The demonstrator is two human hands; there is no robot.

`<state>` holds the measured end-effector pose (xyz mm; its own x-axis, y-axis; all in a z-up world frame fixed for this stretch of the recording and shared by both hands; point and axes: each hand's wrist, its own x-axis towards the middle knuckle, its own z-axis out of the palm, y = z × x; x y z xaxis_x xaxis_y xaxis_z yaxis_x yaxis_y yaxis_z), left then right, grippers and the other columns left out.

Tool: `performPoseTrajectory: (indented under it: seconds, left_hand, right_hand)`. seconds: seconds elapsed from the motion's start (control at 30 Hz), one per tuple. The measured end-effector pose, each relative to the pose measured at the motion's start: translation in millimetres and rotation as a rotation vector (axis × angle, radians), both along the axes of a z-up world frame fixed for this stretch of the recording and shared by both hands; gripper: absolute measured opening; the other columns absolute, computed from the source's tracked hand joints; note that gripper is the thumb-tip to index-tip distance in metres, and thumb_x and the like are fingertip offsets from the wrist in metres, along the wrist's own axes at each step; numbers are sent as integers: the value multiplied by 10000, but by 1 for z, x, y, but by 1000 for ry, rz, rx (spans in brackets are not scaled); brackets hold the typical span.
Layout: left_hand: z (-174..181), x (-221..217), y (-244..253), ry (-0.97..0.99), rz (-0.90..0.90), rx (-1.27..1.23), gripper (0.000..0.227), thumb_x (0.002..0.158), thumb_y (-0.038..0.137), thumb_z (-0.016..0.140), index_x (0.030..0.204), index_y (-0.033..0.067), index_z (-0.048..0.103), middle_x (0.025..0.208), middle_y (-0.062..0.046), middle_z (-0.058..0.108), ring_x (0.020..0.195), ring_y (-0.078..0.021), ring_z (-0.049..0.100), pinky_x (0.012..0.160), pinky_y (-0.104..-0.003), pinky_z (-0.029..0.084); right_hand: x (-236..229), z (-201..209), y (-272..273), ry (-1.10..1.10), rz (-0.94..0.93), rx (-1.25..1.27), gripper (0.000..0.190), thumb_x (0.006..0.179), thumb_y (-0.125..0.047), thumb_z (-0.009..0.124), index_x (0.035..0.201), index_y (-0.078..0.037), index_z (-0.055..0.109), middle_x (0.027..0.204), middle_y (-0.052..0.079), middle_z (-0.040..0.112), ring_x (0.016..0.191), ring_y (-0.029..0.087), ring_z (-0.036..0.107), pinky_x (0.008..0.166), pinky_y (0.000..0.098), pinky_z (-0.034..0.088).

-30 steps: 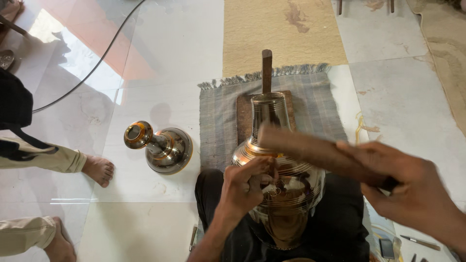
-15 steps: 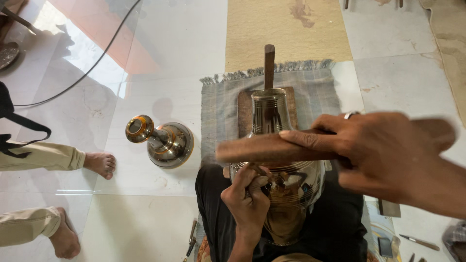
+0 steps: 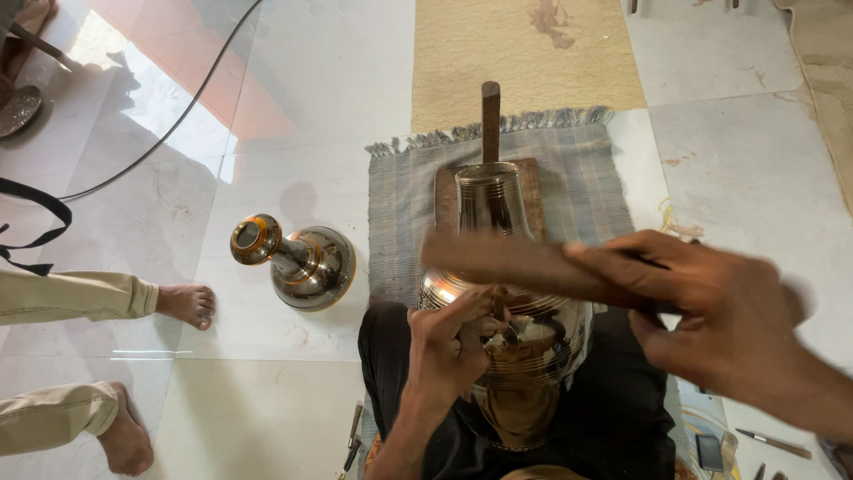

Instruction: The person sits on the floor and uses a wooden mallet to hammer a metal vessel placed on a wooden block. They repeatedly strike the vessel's surface to shape or emboss it while holding it steady with the other hand.

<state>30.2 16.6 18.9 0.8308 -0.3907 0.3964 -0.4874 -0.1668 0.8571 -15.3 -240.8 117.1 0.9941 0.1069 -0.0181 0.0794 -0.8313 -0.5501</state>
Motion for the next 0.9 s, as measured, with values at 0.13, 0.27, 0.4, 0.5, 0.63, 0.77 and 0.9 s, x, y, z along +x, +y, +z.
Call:
performPoseTrajectory:
  seconds: [0.13, 0.27, 0.4, 0.5, 0.63, 0.77, 0.9]
  left_hand:
    - [2, 7, 3, -26, -59, 48, 434, 849, -166, 523, 1214, -24, 709, 1022, -161, 807, 896, -232, 824, 749, -287, 688]
    - [2, 14, 6, 6, -182, 43, 501, 805, -198, 465, 1223, -30, 687, 1095, -185, 783, 948, -241, 807, 801, -293, 699]
    - [1, 20, 9, -42, -265, 136, 582, 682, -199, 486, 1182, -14, 720, 1033, -155, 794, 943, -234, 812, 867, -325, 692]
    - [-1, 30, 12, -88, -377, 107, 573, 718, -199, 491, 1203, 8, 717, 1094, -142, 791, 957, -230, 809, 840, -313, 700]
    - [-8, 43, 8, -164, -462, 271, 517, 718, -144, 640, 1170, 82, 747, 1041, -98, 803, 911, -222, 797, 815, -338, 668]
    - [-18, 55, 1, -57, -501, 188, 545, 796, -155, 589, 1245, 123, 723, 1105, -73, 796, 964, -204, 811, 842, -313, 695]
    - [-18, 60, -5, -117, -500, 114, 570, 779, -107, 699, 1307, 106, 683, 1020, -82, 786, 897, -222, 795, 806, -337, 679]
  right_hand:
    - [-20, -14, -3, 238, -107, -145, 858, 783, -64, 732, 1483, -480, 462, 1192, -143, 686, 696, 114, 676, 612, 245, 585]
    - [-45, -23, -1, -9, -201, 70, 812, 753, -46, 740, 1481, -359, 560, 1122, -56, 696, 735, 127, 689, 635, 289, 550]
    - [-64, -38, 4, -207, -204, 26, 712, 740, -73, 748, 1407, -226, 551, 1247, 40, 675, 1006, 198, 707, 840, 307, 631]
    - [-86, -59, 0, 9, -307, -125, 743, 745, -73, 768, 1439, -261, 579, 1260, 29, 720, 1005, 197, 768, 887, 318, 663]
    - [-130, -136, 7, -516, -455, 211, 669, 774, 1, 730, 1409, -92, 543, 1282, 197, 626, 1170, 319, 682, 989, 383, 584]
    - [-163, -244, -44, -150, -387, 105, 732, 796, -59, 696, 1495, -116, 487, 1367, 177, 619, 1236, 277, 656, 1063, 374, 518]
    - [-169, -342, -95, 20, -258, 347, 752, 870, -123, 640, 1580, -102, 392, 1454, 189, 591, 1325, 264, 600, 1143, 386, 424]
